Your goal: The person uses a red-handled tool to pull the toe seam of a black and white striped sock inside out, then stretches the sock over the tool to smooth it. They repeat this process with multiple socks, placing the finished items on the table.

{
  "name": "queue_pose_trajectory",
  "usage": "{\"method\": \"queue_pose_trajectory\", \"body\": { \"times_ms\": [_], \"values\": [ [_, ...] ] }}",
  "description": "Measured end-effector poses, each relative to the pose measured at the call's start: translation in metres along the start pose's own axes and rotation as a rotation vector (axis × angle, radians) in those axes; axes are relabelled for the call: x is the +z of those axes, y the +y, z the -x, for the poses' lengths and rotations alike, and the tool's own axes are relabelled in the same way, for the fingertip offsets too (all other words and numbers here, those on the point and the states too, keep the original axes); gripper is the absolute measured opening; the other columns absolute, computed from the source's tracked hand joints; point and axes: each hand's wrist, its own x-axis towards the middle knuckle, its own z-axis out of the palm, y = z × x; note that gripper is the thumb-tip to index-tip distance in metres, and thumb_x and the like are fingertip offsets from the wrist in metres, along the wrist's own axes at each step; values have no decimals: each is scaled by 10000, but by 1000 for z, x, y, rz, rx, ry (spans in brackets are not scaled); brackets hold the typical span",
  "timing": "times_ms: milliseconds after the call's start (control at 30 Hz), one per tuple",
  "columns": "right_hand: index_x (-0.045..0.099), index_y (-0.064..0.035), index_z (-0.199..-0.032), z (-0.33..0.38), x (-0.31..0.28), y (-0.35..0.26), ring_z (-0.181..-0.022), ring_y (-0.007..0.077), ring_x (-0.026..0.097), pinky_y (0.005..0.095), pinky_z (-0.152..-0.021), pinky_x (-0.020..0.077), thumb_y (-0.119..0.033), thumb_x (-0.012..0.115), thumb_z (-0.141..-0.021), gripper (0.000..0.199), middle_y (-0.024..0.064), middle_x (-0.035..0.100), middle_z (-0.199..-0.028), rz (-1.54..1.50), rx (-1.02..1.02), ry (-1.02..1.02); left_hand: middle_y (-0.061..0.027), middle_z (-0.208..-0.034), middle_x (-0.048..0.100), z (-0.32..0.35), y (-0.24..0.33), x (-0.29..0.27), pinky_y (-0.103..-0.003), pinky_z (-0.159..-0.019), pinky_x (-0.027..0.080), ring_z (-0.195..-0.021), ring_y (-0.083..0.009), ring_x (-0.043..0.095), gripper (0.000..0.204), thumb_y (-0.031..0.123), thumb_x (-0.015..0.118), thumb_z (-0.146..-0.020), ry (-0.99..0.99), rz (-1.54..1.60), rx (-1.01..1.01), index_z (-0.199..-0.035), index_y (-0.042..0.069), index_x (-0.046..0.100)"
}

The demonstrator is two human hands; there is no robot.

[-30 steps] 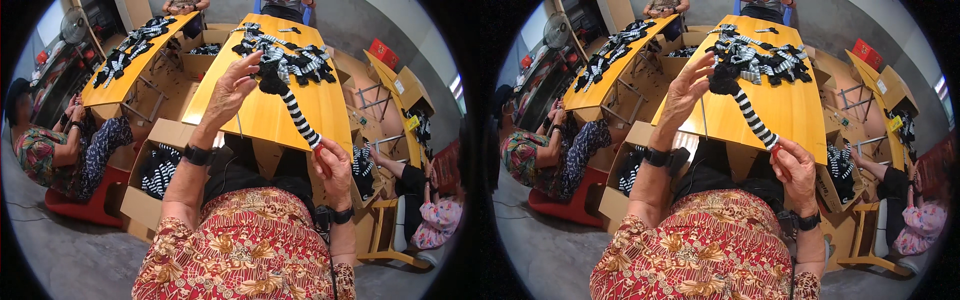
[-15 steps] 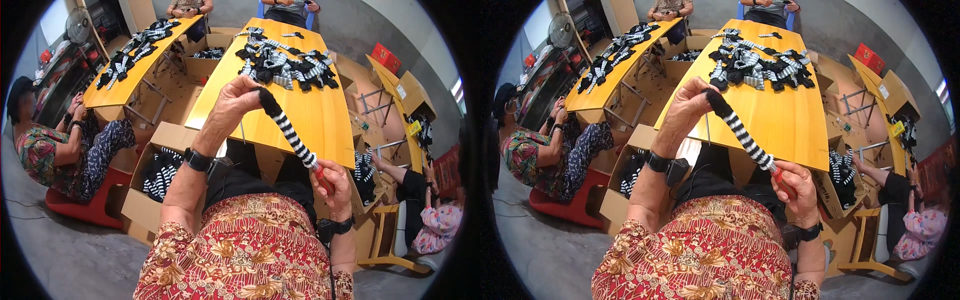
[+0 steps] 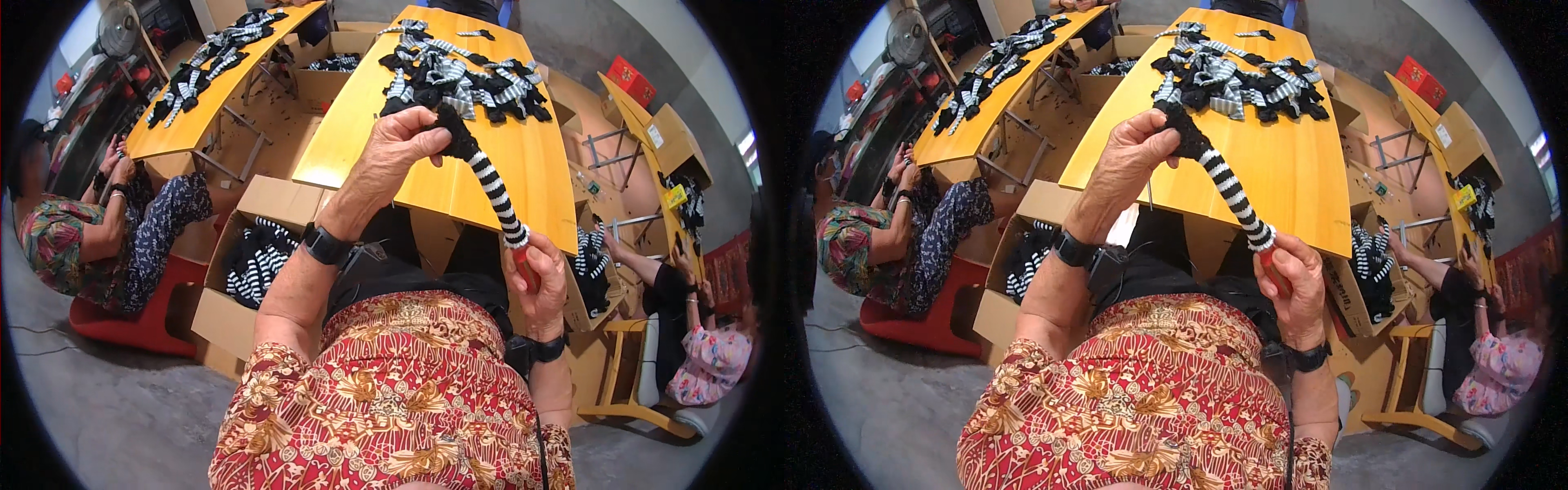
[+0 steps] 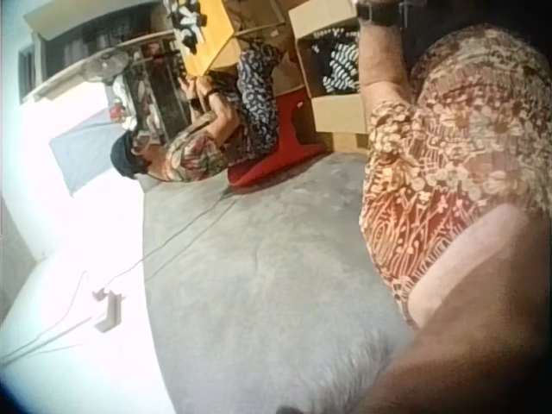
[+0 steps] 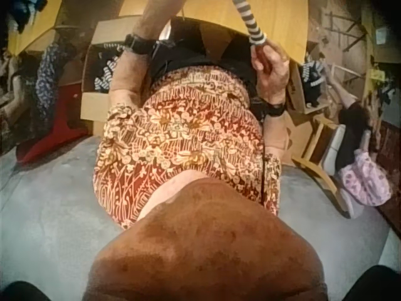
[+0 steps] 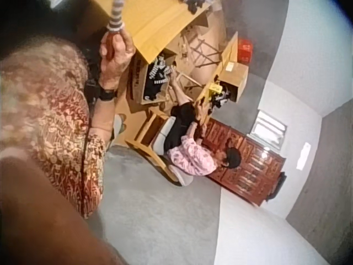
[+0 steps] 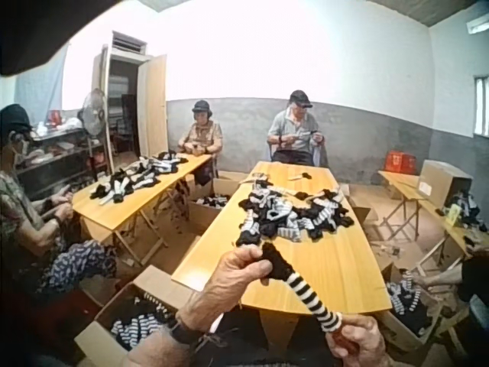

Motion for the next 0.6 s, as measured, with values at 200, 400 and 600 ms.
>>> {"method": "queue_pose_trajectory", "body": {
  "times_ms": [200,400,600],
  "values": [
    [633,29,-1119,1,2,1,-532,123,486,206,-444,371,-92,575,-852,298,133,642,-832,-1,4,-2,-22,-915,665,14,6,1,-239,-743,508,-806,-91,613,111,93,609,-904,94,-57,-44,-988,27,639],
    [621,40,-1132,3,-3,-7,-516,121,487,191,-413,360,-107,567,-870,305,125,638,-820,-32,72,-16,-21,-910,673,1,5,-8,-233,-772,508,-818,-81,618,144,122,677,-875,21,42,-28,-987,36,651],
    [564,-3,-1242,14,3,4,-563,79,474,175,-427,356,-87,602,-878,375,99,609,-922,58,9,-38,-6,-880,671,-4,2,2,-223,-715,509,-774,-82,623,64,95,641,-894,153,151,-23,-943,53,645]
  ]
}}
